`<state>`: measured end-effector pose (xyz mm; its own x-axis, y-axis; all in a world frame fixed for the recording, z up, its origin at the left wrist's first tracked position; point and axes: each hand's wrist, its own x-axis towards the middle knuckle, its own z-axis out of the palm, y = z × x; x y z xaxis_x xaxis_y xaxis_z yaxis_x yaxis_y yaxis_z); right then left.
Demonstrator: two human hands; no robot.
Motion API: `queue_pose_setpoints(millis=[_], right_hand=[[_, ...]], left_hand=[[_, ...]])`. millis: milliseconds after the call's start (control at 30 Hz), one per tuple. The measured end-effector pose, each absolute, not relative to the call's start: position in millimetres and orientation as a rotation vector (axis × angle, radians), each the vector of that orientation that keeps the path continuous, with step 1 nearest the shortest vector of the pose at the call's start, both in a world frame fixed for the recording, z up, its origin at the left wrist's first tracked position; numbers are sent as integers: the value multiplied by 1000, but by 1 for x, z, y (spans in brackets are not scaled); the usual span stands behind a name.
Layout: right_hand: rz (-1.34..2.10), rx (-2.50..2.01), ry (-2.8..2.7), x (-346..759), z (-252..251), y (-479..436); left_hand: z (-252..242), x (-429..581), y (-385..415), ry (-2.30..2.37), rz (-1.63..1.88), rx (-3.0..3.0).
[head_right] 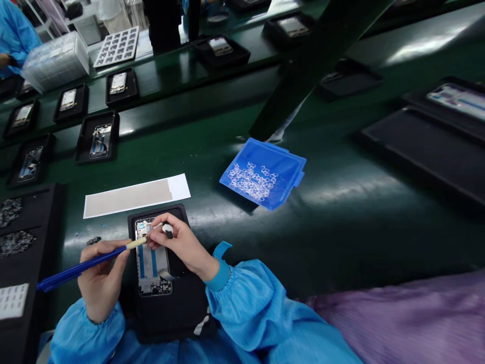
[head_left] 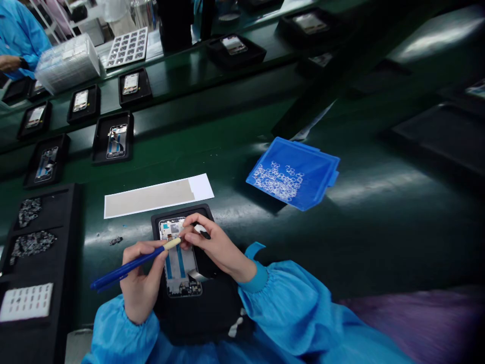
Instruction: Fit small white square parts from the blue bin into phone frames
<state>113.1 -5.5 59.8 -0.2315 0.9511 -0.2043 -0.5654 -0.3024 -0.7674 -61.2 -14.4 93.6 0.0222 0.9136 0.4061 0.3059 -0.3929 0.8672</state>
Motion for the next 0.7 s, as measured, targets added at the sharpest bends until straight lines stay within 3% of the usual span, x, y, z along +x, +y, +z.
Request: queue_pose_setpoints(millis=[267, 400, 700], right_hand=[[1615, -935, -875, 121, 69, -3], [1656, -913, -909, 122, 71, -3], [1672, -771, -929, 120, 69, -4]], left_hand=[[97, -67, -15, 1143, 1301, 1888], [100, -65, -12, 1320, 1245, 1615], [96, -69, -2, 1205, 1128, 1194]])
